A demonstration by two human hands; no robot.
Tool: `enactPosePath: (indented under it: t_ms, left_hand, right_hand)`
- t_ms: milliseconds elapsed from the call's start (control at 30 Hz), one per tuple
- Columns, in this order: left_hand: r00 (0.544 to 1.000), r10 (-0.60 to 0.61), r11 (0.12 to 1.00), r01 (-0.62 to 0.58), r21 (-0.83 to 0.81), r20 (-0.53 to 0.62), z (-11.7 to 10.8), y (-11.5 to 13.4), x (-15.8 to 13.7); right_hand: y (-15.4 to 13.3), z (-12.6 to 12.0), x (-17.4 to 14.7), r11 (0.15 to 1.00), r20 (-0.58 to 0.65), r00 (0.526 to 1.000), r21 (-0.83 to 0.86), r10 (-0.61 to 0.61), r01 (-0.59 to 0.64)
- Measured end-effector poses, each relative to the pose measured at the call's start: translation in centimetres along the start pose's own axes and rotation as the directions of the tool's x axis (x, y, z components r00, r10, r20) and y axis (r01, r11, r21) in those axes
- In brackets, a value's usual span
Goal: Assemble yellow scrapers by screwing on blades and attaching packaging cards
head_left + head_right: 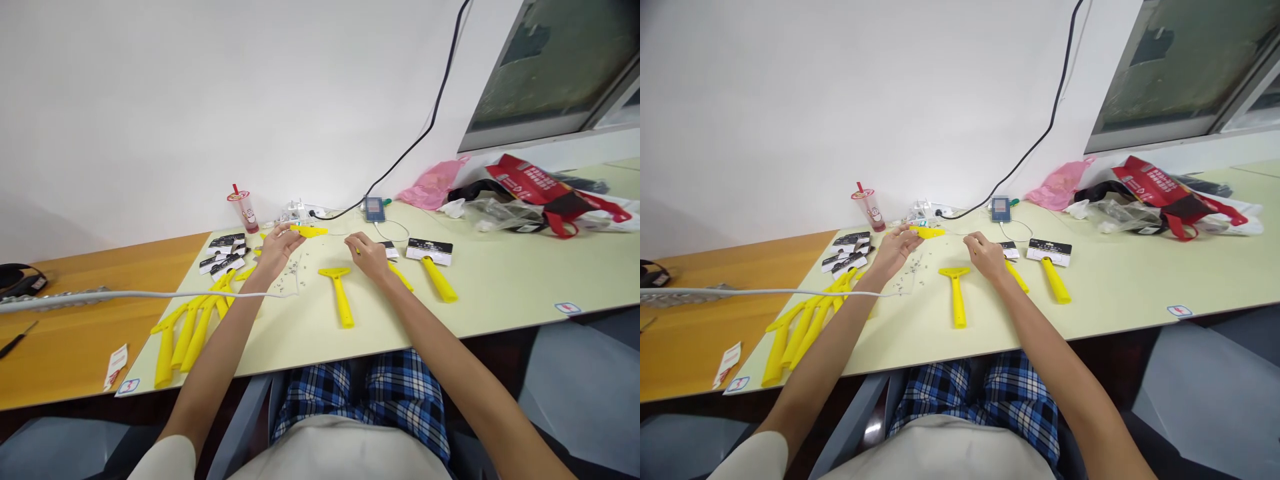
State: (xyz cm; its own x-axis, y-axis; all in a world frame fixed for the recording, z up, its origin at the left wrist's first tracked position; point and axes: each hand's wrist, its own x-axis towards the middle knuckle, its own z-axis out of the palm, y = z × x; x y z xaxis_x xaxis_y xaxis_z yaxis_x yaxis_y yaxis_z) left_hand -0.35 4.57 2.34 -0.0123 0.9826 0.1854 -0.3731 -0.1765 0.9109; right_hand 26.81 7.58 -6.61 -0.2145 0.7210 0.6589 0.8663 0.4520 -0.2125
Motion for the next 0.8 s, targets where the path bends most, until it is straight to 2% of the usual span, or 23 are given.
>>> enactPosePath:
  t_ms: [100,200,300,433,600,733,800]
  left_hand:
    - [0.995,-0.097,0.994,0.097,0.051,-0.006,0.5,-1.6,0.3]
    - [0.988,-0.139,0.971,0.121,0.208,0.072,1.5,-2.6,0.3]
    - [0.966,-0.128,0.943,0.048,0.330,0.224,2.7,-3.0,0.4]
    - [0.917,-0.075,0.915,-0.093,0.392,0.393,3.5,-2.7,1.6]
    - [0.903,0.052,0.862,-0.256,0.438,0.426,3.5,-2.4,3.4]
    - [0.854,-0.004,0.840,-0.280,0.465,0.520,3.8,-1.6,3.9]
    - [0.826,-0.047,0.771,-0.328,0.546,0.561,3.0,-0.4,4.6]
  right_hand:
    - [-0.4,-0.7,0.2,0.998,-0.051,0.998,0.050,-0.034,0.037]
    - [-1.2,-1.4,0.4,0.964,-0.215,0.972,0.227,-0.092,0.141]
    - [-1.8,-1.8,0.6,0.895,-0.299,0.948,0.384,-0.113,0.228]
    - [-2.0,-2.0,0.8,0.879,-0.240,0.966,0.435,-0.096,0.196]
    - [-2.1,-2.3,0.5,0.884,-0.284,0.958,0.441,-0.025,0.154]
    - [-2.3,-2.0,0.1,0.900,-0.292,0.955,0.400,-0.056,0.175]
    - [-2.0,-1.6,0.0,0.919,-0.278,0.957,0.352,-0.076,0.176]
